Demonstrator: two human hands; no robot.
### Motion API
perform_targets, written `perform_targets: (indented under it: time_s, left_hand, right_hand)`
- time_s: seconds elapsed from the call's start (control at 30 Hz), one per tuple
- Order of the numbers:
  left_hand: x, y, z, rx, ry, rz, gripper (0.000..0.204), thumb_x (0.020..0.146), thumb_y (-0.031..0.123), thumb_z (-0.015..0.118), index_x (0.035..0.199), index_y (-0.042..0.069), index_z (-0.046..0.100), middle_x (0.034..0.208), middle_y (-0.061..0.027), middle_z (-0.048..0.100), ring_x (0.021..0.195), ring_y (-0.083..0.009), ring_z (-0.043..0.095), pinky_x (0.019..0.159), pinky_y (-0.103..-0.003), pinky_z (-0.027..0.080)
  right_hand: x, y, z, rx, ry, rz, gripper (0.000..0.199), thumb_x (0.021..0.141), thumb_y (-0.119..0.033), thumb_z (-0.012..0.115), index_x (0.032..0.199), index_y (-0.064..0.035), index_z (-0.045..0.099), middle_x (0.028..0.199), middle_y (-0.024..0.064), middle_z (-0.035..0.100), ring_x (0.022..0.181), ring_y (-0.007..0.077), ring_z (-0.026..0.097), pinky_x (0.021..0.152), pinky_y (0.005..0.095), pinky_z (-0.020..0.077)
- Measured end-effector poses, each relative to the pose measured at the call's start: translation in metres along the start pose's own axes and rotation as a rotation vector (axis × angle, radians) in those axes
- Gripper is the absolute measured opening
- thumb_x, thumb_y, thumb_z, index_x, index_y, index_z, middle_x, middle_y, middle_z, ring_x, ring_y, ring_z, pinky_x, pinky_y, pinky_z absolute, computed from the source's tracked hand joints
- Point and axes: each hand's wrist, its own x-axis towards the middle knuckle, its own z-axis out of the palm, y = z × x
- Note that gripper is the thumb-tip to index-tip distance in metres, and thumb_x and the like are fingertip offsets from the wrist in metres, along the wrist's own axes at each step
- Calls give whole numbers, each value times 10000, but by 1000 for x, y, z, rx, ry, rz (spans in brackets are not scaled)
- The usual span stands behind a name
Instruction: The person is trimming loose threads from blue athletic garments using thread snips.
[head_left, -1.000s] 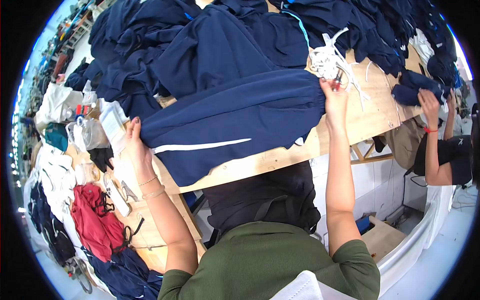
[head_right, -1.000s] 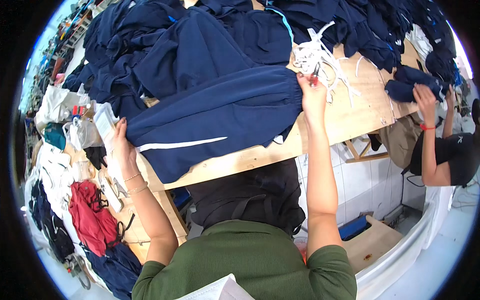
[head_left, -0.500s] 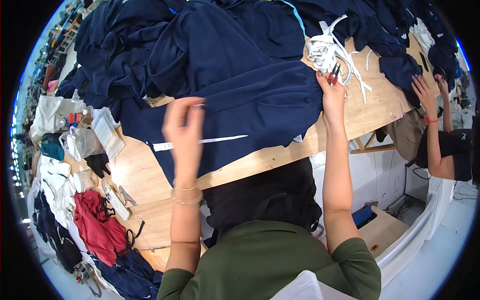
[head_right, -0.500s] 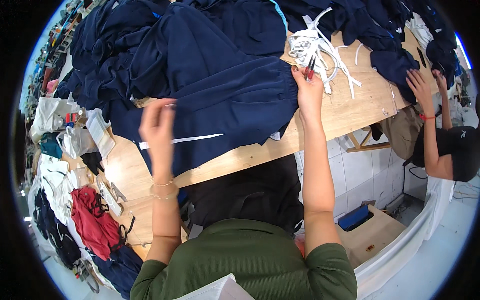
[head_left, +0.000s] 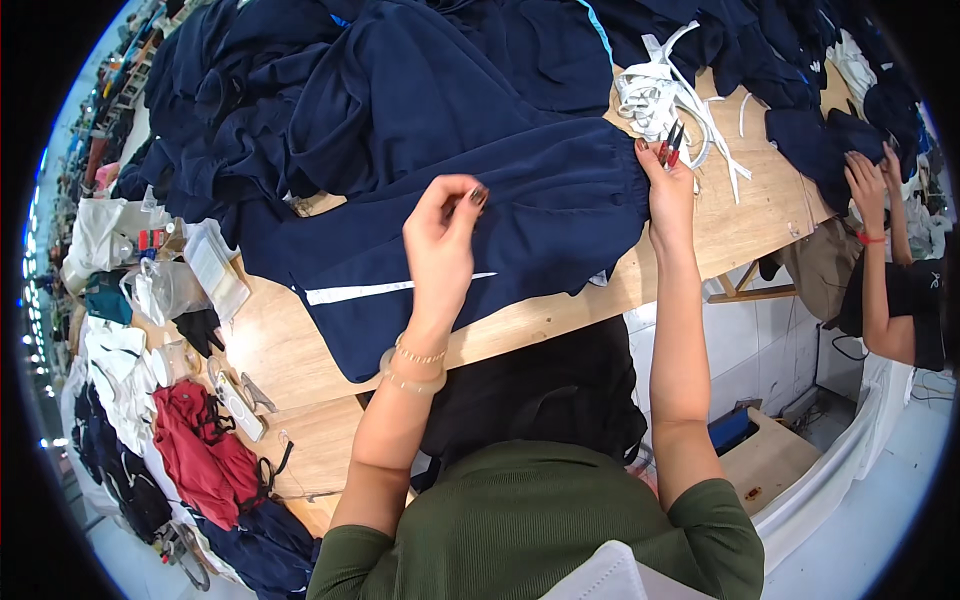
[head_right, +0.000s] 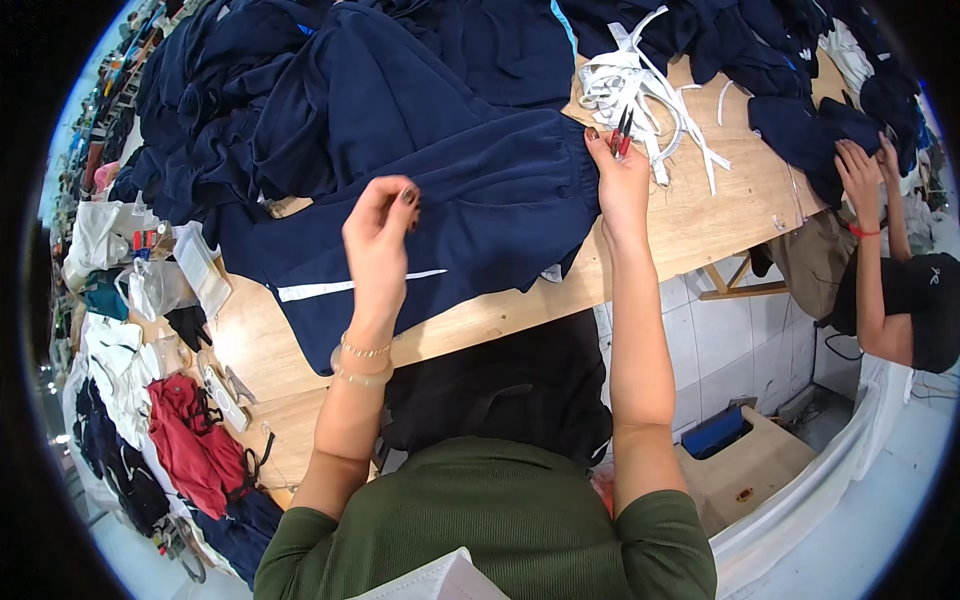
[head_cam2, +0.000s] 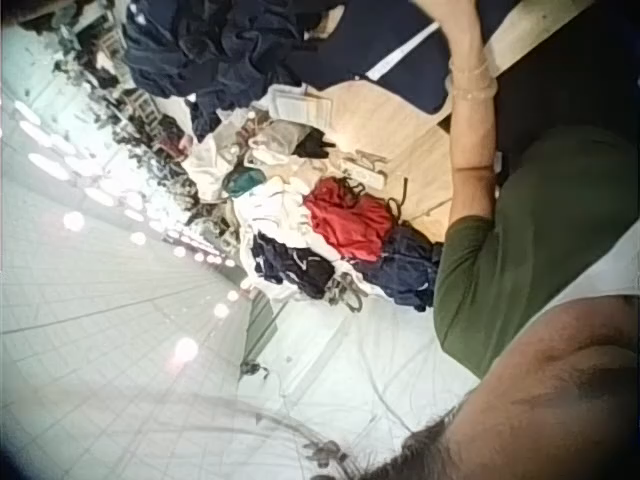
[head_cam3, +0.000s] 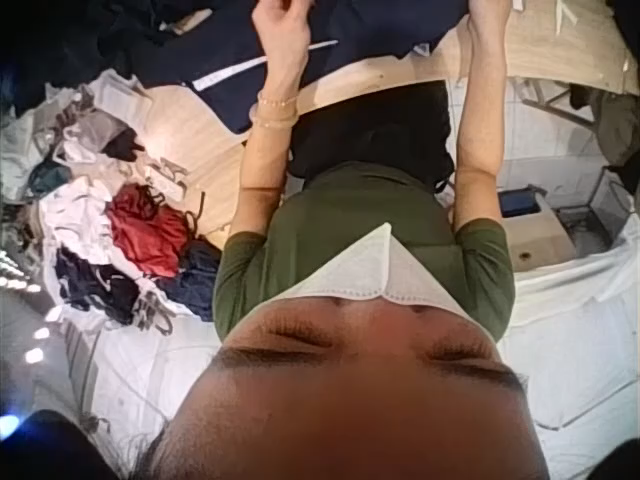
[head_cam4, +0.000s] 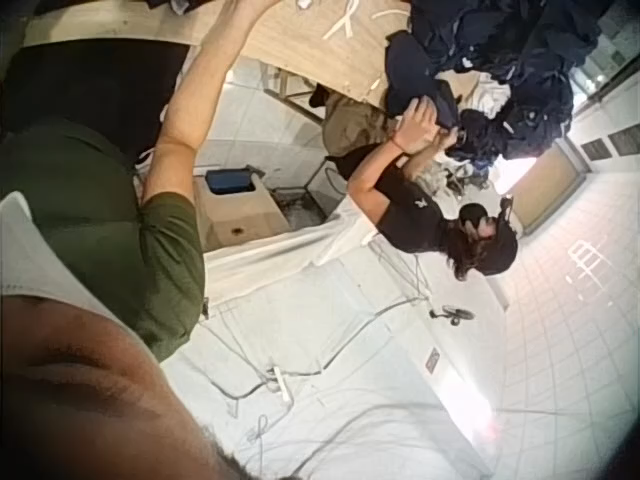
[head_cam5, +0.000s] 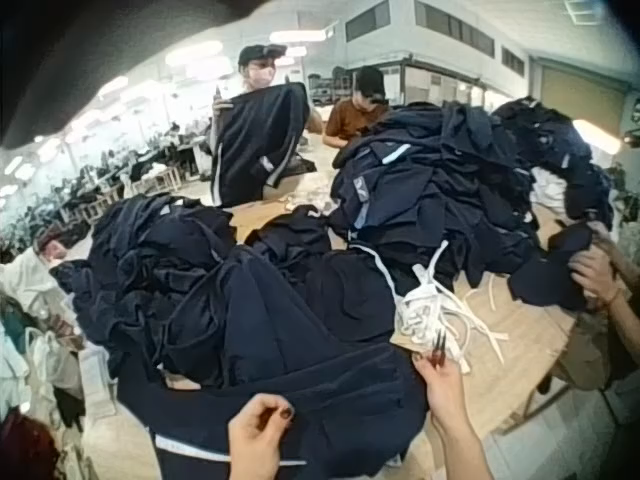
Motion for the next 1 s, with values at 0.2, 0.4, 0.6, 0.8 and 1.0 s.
perform_targets:
  time_s: [0.2,0.4,0.6,0.8,1.0]
  left_hand:
    - [-92,4,4,298,-914,318,111,794,128,668,811,32,614,810,-57,568,823,-235,579,739,-334,482]
    - [-87,-3,1,502,-782,201,194,752,122,736,704,-1,593,908,-56,598,820,-230,579,700,-325,478]
    - [-71,1,-7,625,-431,298,89,776,52,698,821,25,626,1044,-75,559,884,-247,556,728,-330,488]
    - [-87,-1,5,637,-456,329,602,750,144,724,1307,154,496,1410,-108,409,1290,-341,384,1034,-453,320]
    - [-91,-19,35,919,-576,393,718,800,263,682,1435,167,361,1513,-85,283,1377,-320,270,1066,-579,222]
  right_hand:
    - [9,6,2,48,-55,-26,144,883,-165,664,851,-24,659,775,-26,607,719,45,485,690,209,379]
    - [5,-2,4,48,-45,35,139,889,-164,653,865,-27,662,799,-15,619,735,57,503,709,207,384]
    - [4,-1,-2,-44,-16,46,148,893,-161,645,912,-14,662,849,1,635,790,70,526,758,222,398]
    - [-14,-18,3,-266,32,-126,227,905,-206,637,865,15,664,701,-8,587,662,66,447,633,234,374]
    - [-41,-48,20,-237,61,-192,237,904,-212,639,836,14,649,633,-24,529,601,66,396,568,239,343]
